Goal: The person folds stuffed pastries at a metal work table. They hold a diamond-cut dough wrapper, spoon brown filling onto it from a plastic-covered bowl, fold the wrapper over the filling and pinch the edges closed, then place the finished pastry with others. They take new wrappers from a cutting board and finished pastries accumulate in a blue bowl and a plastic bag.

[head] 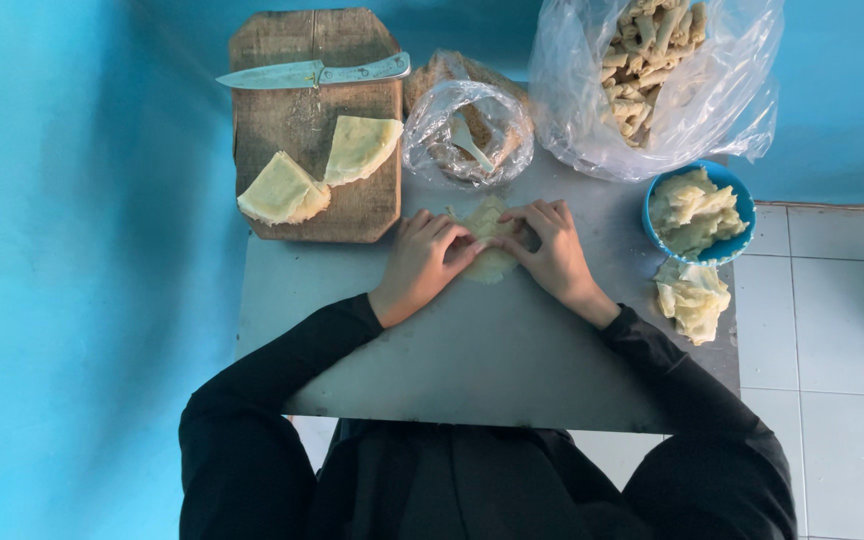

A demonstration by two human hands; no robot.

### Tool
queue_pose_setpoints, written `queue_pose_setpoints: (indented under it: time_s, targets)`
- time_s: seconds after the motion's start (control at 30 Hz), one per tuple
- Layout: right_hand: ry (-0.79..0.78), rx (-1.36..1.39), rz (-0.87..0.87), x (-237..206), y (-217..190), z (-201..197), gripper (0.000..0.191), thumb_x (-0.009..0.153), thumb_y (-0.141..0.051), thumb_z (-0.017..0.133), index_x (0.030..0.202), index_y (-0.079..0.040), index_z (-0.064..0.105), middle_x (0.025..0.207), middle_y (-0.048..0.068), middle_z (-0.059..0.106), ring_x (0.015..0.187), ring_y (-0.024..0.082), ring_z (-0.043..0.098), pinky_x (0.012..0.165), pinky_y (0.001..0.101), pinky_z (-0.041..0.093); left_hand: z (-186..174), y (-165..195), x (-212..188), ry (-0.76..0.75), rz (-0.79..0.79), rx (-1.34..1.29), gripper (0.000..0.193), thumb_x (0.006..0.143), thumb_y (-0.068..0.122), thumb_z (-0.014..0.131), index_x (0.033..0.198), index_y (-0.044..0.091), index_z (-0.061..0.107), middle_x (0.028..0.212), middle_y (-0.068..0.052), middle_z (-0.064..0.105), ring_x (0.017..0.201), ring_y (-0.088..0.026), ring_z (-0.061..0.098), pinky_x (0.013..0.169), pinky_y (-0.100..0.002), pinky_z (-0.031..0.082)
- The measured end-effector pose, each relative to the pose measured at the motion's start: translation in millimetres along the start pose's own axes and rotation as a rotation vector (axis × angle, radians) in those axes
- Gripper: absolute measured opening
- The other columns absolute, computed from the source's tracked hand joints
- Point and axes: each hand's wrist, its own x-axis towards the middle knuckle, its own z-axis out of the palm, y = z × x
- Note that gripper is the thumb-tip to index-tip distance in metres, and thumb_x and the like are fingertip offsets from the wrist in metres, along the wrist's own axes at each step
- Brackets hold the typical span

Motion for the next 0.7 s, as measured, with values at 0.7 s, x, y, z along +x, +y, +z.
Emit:
queue_pose_setpoints:
  time_s: [0.7]
  targets:
    - [0.044, -0.298, -0.229, -8.1, -9.2, 1.0, 0.025, 0.087, -0.008, 0.075, 0.109, -0.02, 0.076, 0.117, -0.004, 0.066, 0.115, 0.027, 0.052, 0.091, 0.0418, 0.038, -6.8, 2.7, 7.7, 0.044, 0.014, 0.018, 0.008, 0.099, 0.017, 0.069, 0.105, 0.012, 0.069, 0.092, -0.003, 0.065, 0.088, -0.027, 0.059, 0.076, -0.041, 0.044]
